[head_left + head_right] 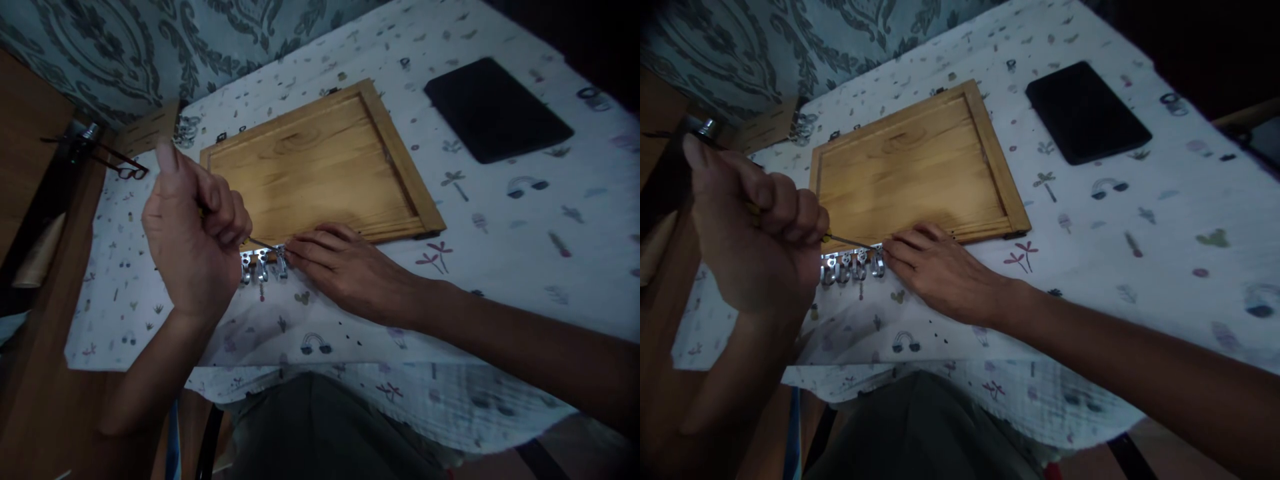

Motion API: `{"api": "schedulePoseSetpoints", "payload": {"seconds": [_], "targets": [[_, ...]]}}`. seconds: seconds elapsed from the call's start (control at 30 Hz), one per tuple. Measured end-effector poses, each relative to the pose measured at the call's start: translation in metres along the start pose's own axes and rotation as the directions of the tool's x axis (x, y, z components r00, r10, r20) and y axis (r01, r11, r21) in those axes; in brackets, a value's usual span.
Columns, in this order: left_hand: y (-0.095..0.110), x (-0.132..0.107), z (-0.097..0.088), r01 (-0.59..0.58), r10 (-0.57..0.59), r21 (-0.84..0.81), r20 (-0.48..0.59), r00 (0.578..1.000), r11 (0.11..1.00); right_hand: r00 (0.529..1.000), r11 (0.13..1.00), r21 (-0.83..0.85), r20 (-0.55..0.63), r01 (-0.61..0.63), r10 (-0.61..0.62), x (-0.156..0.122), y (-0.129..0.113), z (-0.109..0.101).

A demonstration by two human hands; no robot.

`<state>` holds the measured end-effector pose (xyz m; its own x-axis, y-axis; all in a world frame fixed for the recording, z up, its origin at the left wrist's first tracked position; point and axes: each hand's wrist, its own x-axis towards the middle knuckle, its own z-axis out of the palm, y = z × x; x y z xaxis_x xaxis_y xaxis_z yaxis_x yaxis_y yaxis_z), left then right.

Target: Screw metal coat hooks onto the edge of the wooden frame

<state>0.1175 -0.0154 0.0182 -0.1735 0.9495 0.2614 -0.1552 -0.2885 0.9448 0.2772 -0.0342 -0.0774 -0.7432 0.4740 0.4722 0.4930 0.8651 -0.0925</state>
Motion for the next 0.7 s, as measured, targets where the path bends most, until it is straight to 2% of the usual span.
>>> {"api": "schedulePoseSetpoints", "payload": {"seconds": [0.4,0.7], "targets": [[0.0026,-0.0026,0.0022,-0.045,0.045,-0.01,0.02,0.999,0.999,1.0,1.0,0.008,-0.009,0.012,-0.012,-0.0011,0.0014,0.0015],[0.0013,-0.0038,0.0018,-0.018,0.018,-0.021,-0.001,1.0,1.0,1.0,1.0,0.002,-0.009,0.01,-0.01,-0.0008,0.0015,0.0022]]}}
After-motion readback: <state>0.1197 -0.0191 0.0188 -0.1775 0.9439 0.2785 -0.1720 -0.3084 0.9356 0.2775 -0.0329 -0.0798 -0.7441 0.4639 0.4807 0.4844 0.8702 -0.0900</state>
